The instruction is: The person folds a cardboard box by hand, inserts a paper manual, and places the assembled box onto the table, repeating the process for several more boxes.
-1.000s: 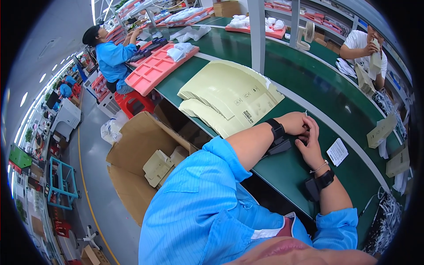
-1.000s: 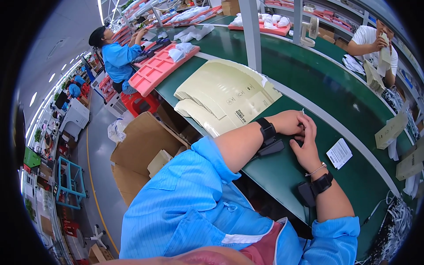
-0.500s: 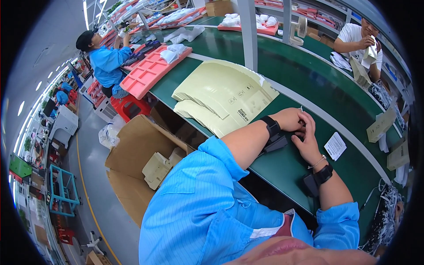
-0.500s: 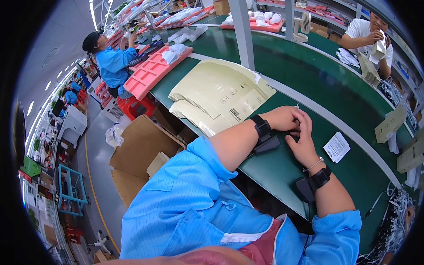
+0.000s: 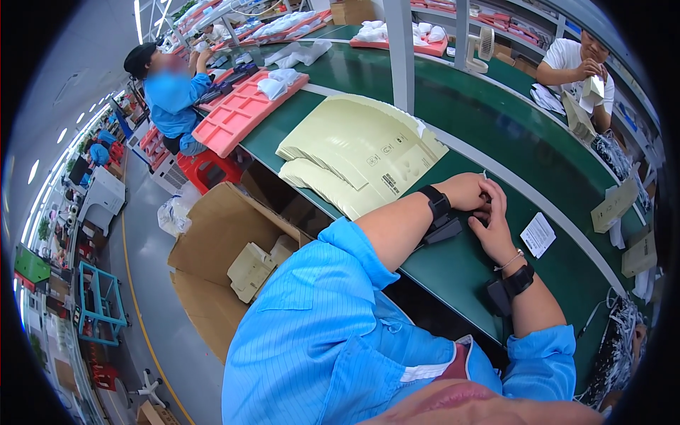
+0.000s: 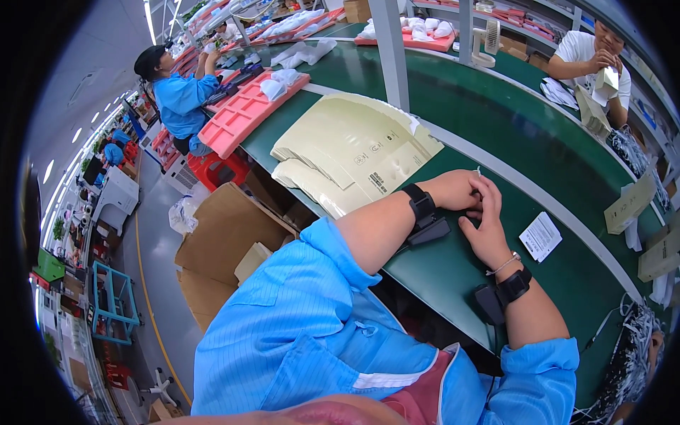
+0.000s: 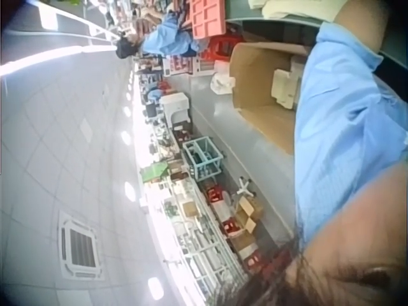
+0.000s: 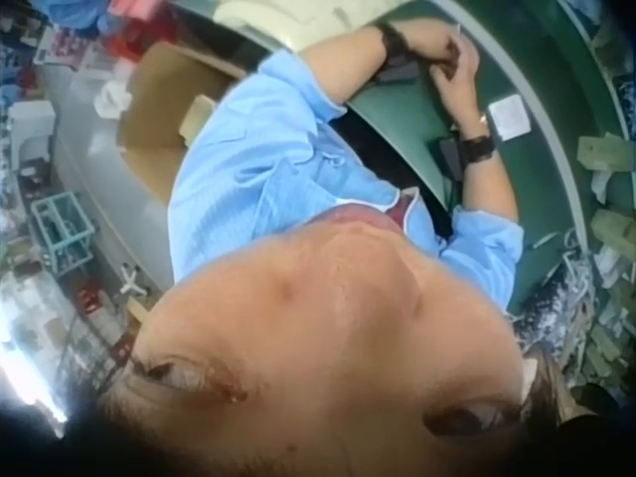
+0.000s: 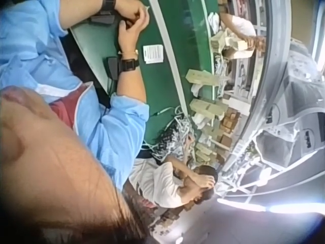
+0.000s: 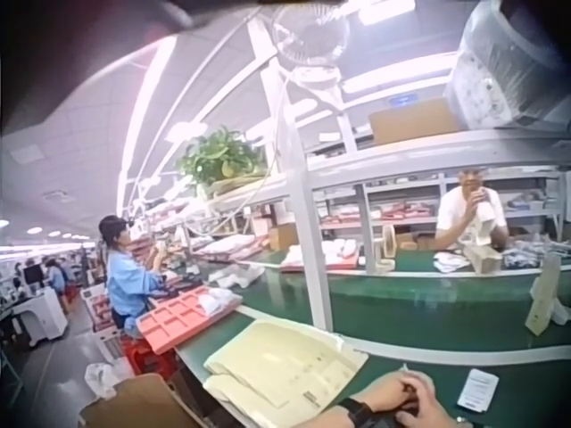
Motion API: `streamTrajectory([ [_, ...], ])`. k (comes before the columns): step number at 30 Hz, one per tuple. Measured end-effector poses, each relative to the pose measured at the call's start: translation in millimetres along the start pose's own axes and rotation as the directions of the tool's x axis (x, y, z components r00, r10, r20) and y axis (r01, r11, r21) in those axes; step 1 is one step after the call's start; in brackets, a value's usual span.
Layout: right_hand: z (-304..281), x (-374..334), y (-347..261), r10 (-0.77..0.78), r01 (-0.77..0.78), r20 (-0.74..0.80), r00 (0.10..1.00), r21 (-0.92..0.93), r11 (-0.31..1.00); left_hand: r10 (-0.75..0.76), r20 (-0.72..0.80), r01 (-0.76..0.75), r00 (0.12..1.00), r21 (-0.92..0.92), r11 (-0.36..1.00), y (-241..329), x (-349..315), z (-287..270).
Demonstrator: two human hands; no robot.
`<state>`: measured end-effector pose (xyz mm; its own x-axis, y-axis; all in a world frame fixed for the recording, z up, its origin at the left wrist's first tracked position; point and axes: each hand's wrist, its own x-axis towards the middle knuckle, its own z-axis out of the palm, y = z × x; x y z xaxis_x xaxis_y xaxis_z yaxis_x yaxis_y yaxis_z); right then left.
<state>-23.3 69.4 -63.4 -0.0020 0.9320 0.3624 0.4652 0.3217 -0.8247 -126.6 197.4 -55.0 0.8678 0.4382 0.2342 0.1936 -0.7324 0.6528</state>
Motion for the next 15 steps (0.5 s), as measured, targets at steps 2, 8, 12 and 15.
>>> streamTrajectory([
  [2, -0.3, -0.8, -0.1, 0.007, -0.007, 0.0, 1.0, 0.004, 1.0, -0.032, 0.031, 0.033, 0.999, -0.013, 0.999, 2.8, 0.6, -1.5],
  [8, -0.4, 0.9, -1.6, 0.016, -0.016, 0.001, 1.0, 0.019, 1.0, 0.006, -0.003, -0.006, 1.0, -0.004, 1.0, 0.1, -0.9, -0.1],
  [12, -1.0, 0.2, 1.6, 0.03, -0.031, 0.005, 1.0, 0.03, 0.999, -0.006, 0.015, 0.006, 1.0, 0.001, 1.0, 1.3, 1.2, -1.0],
  [15, -1.4, 1.2, -2.2, 0.023, -0.023, 0.0, 1.0, 0.022, 0.999, -0.008, 0.033, 0.008, 0.999, 0.003, 1.0, 0.4, 0.4, -0.3],
])
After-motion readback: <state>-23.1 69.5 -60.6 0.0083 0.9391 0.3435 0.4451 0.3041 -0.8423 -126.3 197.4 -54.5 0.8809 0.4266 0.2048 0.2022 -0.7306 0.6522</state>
